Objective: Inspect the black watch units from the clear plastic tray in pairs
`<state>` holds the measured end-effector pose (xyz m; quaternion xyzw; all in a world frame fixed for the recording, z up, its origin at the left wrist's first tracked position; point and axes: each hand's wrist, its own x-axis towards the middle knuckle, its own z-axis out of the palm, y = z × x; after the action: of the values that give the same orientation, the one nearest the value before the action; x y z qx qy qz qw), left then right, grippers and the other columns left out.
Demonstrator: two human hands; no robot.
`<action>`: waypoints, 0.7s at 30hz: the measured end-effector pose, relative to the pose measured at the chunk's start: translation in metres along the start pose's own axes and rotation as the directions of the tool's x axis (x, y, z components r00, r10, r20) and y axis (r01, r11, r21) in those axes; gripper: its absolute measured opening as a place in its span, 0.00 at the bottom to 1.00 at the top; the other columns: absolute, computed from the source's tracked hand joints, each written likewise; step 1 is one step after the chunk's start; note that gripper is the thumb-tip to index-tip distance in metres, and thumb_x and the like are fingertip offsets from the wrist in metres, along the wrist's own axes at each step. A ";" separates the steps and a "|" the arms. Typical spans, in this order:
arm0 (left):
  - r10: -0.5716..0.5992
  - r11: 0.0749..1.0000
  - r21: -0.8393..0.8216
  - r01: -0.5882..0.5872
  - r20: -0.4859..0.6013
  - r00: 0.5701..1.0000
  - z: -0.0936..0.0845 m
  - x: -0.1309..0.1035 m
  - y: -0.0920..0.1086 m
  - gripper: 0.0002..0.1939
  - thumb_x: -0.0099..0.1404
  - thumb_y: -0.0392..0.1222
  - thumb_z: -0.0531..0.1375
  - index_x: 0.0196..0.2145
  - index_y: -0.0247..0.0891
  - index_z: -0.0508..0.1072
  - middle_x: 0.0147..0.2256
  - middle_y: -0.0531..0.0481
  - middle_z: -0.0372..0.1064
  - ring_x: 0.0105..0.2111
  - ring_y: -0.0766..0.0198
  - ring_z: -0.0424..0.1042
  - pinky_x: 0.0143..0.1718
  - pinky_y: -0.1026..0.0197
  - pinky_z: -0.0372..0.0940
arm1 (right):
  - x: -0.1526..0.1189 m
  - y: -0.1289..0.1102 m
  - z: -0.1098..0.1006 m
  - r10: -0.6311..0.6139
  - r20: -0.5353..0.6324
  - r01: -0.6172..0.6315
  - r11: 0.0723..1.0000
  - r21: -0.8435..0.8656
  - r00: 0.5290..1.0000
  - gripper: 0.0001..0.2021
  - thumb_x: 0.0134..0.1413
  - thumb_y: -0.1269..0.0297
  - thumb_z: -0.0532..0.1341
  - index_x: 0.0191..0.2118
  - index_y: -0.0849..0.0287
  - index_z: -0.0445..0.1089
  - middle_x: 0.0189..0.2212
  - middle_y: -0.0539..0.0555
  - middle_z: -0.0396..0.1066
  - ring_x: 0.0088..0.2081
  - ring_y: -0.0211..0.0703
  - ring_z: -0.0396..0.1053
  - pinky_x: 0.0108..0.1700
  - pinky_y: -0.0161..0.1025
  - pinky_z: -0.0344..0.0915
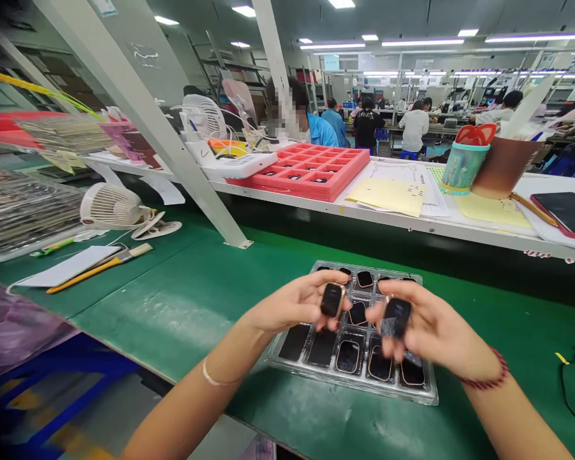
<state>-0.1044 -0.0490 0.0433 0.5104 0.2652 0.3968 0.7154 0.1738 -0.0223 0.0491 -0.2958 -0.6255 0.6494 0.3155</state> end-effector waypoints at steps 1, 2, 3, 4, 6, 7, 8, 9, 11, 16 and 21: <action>-0.014 0.999 0.047 0.016 -0.043 0.999 -0.004 0.012 -0.006 0.33 0.50 0.40 0.68 0.52 0.40 0.63 0.40 0.43 0.71 0.33 0.61 0.74 0.27 0.66 0.64 | 0.013 0.006 0.003 -0.014 0.020 0.015 1.000 -0.023 1.000 0.29 0.48 0.60 0.66 0.57 0.52 0.60 0.48 0.59 0.68 0.34 0.44 0.72 0.34 0.43 0.71; -0.021 0.994 0.103 0.032 -0.107 0.994 -0.008 0.021 -0.012 0.31 0.51 0.40 0.67 0.52 0.39 0.63 0.39 0.45 0.70 0.33 0.61 0.74 0.28 0.67 0.63 | 0.025 0.013 0.006 -0.021 0.031 0.022 0.998 -0.053 0.999 0.28 0.49 0.61 0.64 0.57 0.51 0.59 0.49 0.59 0.67 0.34 0.43 0.72 0.35 0.42 0.71; -0.035 0.984 0.164 0.064 -0.177 0.984 -0.012 0.028 -0.019 0.29 0.52 0.40 0.65 0.52 0.38 0.63 0.37 0.46 0.70 0.33 0.62 0.73 0.27 0.67 0.62 | 0.037 0.022 0.009 -0.023 0.023 0.025 0.995 -0.094 0.999 0.24 0.52 0.62 0.62 0.56 0.52 0.60 0.49 0.58 0.67 0.34 0.41 0.72 0.36 0.42 0.71; -0.043 0.971 0.221 0.095 -0.232 0.972 -0.015 0.032 -0.026 0.25 0.54 0.40 0.64 0.50 0.37 0.65 0.35 0.47 0.70 0.32 0.64 0.73 0.26 0.68 0.61 | 0.046 0.032 0.010 -0.006 0.002 0.006 0.992 -0.127 1.000 0.21 0.53 0.62 0.60 0.54 0.53 0.62 0.47 0.57 0.68 0.34 0.40 0.72 0.35 0.40 0.71; -0.071 0.939 0.302 0.162 -0.290 0.954 -0.021 0.035 -0.038 0.16 0.57 0.41 0.60 0.43 0.34 0.68 0.32 0.48 0.71 0.27 0.67 0.71 0.24 0.68 0.58 | 0.059 0.050 0.011 0.037 -0.036 -0.042 0.989 -0.139 0.999 0.16 0.55 0.61 0.57 0.50 0.57 0.65 0.41 0.57 0.71 0.30 0.38 0.70 0.30 0.38 0.70; -0.077 0.929 0.325 0.178 -0.301 0.950 -0.023 0.035 -0.042 0.14 0.58 0.41 0.59 0.41 0.33 0.69 0.31 0.48 0.71 0.24 0.69 0.70 0.23 0.68 0.58 | 0.062 0.058 0.011 0.051 -0.060 -0.059 0.989 -0.139 0.997 0.15 0.56 0.60 0.56 0.48 0.58 0.66 0.38 0.56 0.72 0.27 0.36 0.69 0.28 0.37 0.69; -0.077 0.924 0.335 0.183 -0.306 0.949 -0.024 0.034 -0.045 0.12 0.58 0.41 0.59 0.39 0.33 0.69 0.31 0.48 0.71 0.23 0.69 0.69 0.23 0.68 0.58 | 0.064 0.064 0.010 0.059 -0.073 -0.069 0.988 -0.139 0.996 0.14 0.56 0.60 0.56 0.46 0.59 0.66 0.36 0.56 0.72 0.25 0.35 0.68 0.27 0.36 0.68; -0.069 0.925 0.337 0.177 -0.307 0.949 -0.025 0.033 -0.047 0.12 0.58 0.41 0.58 0.39 0.33 0.69 0.31 0.48 0.71 0.23 0.70 0.69 0.23 0.67 0.58 | 0.064 0.067 0.010 0.060 -0.080 -0.071 0.988 -0.140 0.995 0.14 0.56 0.60 0.55 0.46 0.59 0.66 0.35 0.55 0.73 0.24 0.35 0.67 0.27 0.36 0.68; -0.041 0.936 0.321 0.145 -0.310 0.950 -0.026 0.031 -0.048 0.13 0.57 0.38 0.59 0.41 0.35 0.68 0.33 0.49 0.71 0.26 0.69 0.69 0.26 0.67 0.61 | 0.063 0.070 0.010 0.044 -0.066 -0.054 0.987 -0.152 0.997 0.14 0.56 0.62 0.56 0.47 0.58 0.66 0.37 0.55 0.73 0.26 0.35 0.68 0.28 0.36 0.68; -0.001 0.959 0.269 0.087 -0.304 0.953 -0.029 0.028 -0.049 0.19 0.53 0.34 0.62 0.43 0.35 0.66 0.33 0.49 0.70 0.30 0.67 0.69 0.33 0.62 0.65 | 0.059 0.069 0.011 0.022 -0.001 -0.022 0.975 -0.222 1.000 0.18 0.55 0.68 0.56 0.52 0.54 0.61 0.44 0.55 0.70 0.32 0.38 0.70 0.29 0.36 0.68; 0.019 0.963 0.264 0.060 -0.287 0.958 -0.031 0.026 -0.053 0.20 0.53 0.35 0.62 0.44 0.35 0.66 0.33 0.48 0.69 0.31 0.65 0.69 0.34 0.61 0.65 | 0.060 0.069 0.013 0.031 -0.006 -0.032 0.970 -0.243 0.999 0.18 0.55 0.69 0.54 0.52 0.55 0.61 0.43 0.56 0.70 0.31 0.37 0.69 0.30 0.36 0.68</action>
<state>-0.0984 -0.0196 -0.0159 0.5373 0.4230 0.4192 0.5973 0.1238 0.0149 -0.0188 -0.3427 -0.6952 0.5725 0.2673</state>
